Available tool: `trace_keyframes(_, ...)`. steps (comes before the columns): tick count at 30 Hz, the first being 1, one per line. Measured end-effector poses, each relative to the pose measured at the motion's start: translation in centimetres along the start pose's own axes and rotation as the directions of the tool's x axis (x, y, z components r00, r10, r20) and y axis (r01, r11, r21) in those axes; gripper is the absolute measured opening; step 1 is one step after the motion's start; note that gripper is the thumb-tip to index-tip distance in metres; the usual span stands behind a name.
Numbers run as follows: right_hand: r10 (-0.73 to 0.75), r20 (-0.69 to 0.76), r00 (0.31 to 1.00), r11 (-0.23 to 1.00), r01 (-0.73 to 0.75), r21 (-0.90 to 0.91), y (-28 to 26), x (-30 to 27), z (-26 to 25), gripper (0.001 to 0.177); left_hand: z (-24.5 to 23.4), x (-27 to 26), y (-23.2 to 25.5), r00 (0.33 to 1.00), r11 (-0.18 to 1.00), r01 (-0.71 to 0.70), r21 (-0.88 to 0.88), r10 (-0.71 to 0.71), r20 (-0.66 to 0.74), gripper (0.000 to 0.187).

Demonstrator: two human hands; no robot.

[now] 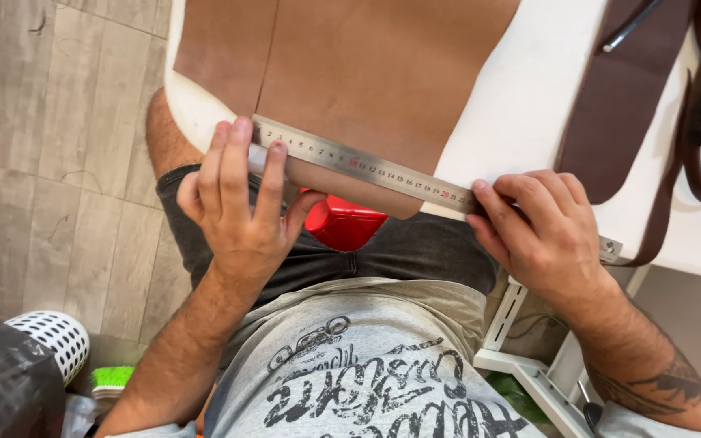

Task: A person uses a metal ruler and a pen to measure and mark straight lines on a piece of brown leather on a white table in a workshop.

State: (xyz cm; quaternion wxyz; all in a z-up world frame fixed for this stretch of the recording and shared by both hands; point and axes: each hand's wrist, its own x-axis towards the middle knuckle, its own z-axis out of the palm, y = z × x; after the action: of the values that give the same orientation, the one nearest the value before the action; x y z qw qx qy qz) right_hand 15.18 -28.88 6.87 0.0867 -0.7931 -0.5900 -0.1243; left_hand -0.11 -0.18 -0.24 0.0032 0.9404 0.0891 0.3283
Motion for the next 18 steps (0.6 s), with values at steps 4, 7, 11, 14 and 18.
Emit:
trace_keyframes(4, 0.000, 0.001, 1.000, 0.998, 0.000, 0.055, 0.0, 0.2, -0.3, 0.020, -0.5, 0.4, 0.3, 0.999, 0.999, -0.044, 0.010, 0.044, -0.018, 0.061)
trace_keyframes(7, -0.010, 0.006, 1.000, 0.996, 0.009, 0.087, 0.1, 0.3, -0.3, 0.018, -0.8, 0.4, 0.4, 0.999, 0.998, -0.049, 0.026, 0.048, 0.022, 0.063)
trace_keyframes(11, -0.029, -0.005, 1.000, 0.994, 0.029, 0.109, 0.7, 0.8, -0.7, 0.024, -1.4, 0.5, 0.4, 0.998, 0.998, -0.055, 0.031, 0.053, 0.043, 0.069)
trace_keyframes(14, 0.016, -0.057, 0.998, 0.997, -0.012, 0.073, 3.8, 0.6, -1.8, 0.021, -1.1, 0.7, 0.7, 0.995, 0.996, -0.076, 0.043, 0.073, 0.071, 0.075)
trace_keyframes(18, 0.162, -0.044, 0.986, 0.936, -0.168, -0.310, 12.3, -0.9, -2.1, 0.028, -1.2, 0.5, 0.9, 0.994, 0.993, -0.074, 0.093, 0.066, 0.083, 0.082)
